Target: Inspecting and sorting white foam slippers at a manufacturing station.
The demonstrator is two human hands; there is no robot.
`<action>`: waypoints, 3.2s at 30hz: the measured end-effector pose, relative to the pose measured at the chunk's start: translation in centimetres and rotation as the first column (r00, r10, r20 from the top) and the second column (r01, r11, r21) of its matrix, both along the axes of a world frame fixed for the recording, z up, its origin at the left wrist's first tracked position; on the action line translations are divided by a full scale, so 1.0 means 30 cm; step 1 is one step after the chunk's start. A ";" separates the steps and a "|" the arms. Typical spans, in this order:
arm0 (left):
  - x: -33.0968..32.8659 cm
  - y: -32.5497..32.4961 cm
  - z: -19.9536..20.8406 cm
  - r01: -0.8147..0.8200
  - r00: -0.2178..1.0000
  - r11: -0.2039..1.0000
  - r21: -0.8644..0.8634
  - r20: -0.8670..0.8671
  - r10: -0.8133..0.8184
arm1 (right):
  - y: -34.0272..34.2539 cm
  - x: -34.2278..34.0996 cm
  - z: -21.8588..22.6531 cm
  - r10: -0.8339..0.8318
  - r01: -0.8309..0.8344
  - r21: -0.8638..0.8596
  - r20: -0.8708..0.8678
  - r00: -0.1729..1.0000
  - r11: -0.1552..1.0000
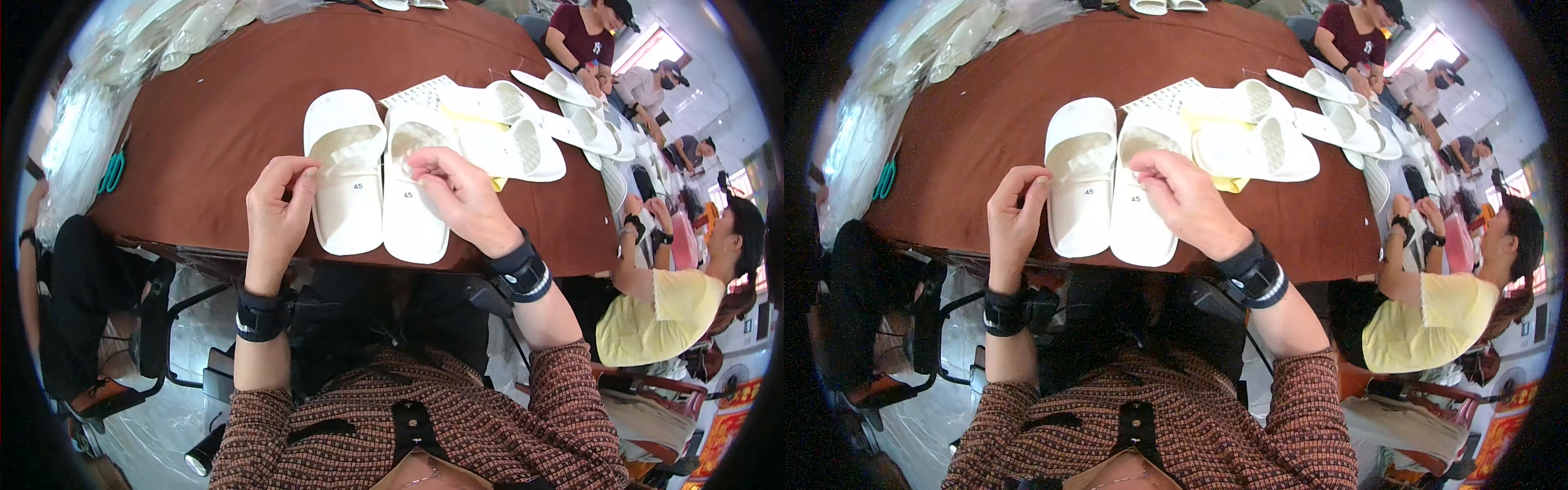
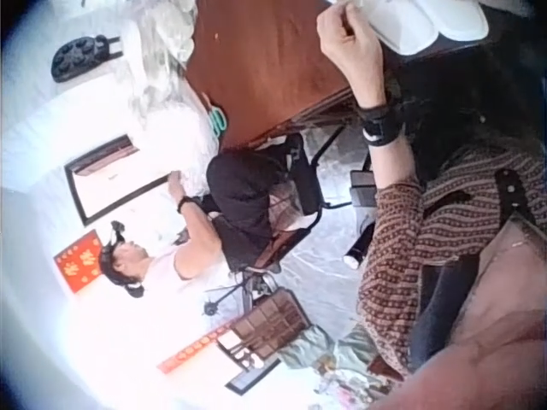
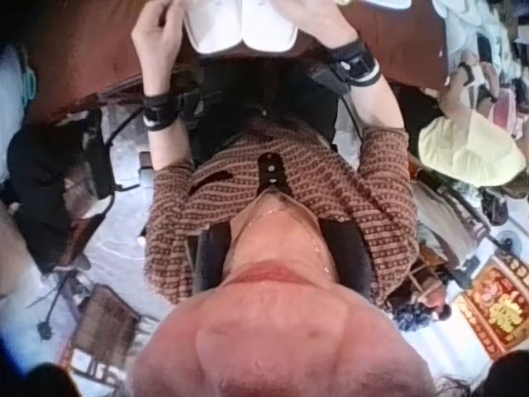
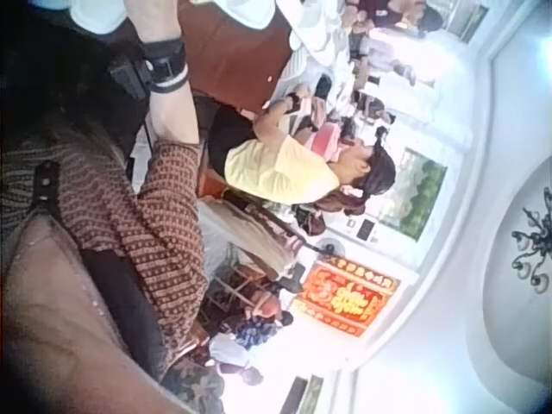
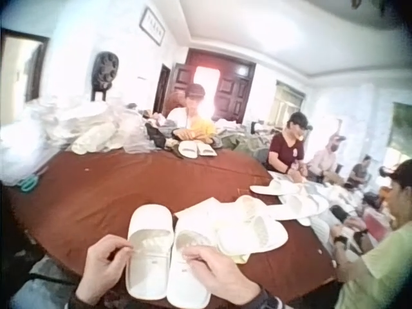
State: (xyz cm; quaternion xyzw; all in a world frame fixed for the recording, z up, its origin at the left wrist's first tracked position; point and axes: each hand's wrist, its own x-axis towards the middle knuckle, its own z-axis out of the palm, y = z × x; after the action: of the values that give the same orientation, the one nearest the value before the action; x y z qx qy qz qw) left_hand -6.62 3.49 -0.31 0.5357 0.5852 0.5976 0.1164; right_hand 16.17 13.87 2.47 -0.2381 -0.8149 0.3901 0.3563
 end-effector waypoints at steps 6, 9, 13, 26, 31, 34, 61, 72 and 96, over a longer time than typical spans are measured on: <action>-0.002 -0.009 0.005 0.029 0.995 1.000 -0.013 -0.097 -0.030 | 0.019 0.009 0.108 0.014 -0.030 0.168 0.092 0.996 0.985; -0.007 -0.009 0.004 0.028 0.995 0.999 -0.032 -0.094 -0.031 | 0.031 -0.007 0.114 0.059 -0.097 0.213 0.177 0.982 0.972; -0.013 0.000 0.006 0.017 0.988 0.999 0.037 -0.154 -0.011 | 0.047 -0.052 0.090 0.042 -0.154 0.423 0.263 0.964 0.893; -0.009 -0.009 0.011 0.016 0.997 1.000 0.002 -0.080 -0.015 | 0.053 -0.130 0.048 -0.147 -0.131 0.569 0.416 0.897 0.812; -0.018 -0.017 0.010 0.034 0.999 0.999 -0.001 -0.037 -0.034 | 0.039 -0.140 0.061 -0.240 -0.055 0.610 0.391 0.889 0.790; -0.020 -0.010 -0.003 0.038 0.992 0.999 0.001 0.122 -0.038 | 0.033 -0.137 0.088 -0.269 -0.023 0.670 0.329 0.905 0.742; -0.026 -0.020 0.009 0.087 0.980 0.995 -0.041 0.182 -0.078 | -0.053 -0.020 0.136 -0.270 0.010 0.756 0.222 0.937 0.655; -0.040 -0.025 0.007 0.171 0.966 0.981 -0.097 0.214 -0.147 | -0.047 0.019 0.118 -0.255 0.025 0.756 0.190 0.948 0.655; -0.020 -0.020 0.023 0.095 0.988 0.990 -0.104 0.131 -0.082 | 0.096 0.486 0.255 -0.650 0.322 0.778 0.142 0.747 0.539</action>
State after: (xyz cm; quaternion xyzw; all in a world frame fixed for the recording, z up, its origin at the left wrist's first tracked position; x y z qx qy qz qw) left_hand -7.21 2.89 0.37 0.5150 0.5842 0.5914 0.2089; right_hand 30.76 16.74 10.13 -0.3805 -0.8520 -0.1347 0.3333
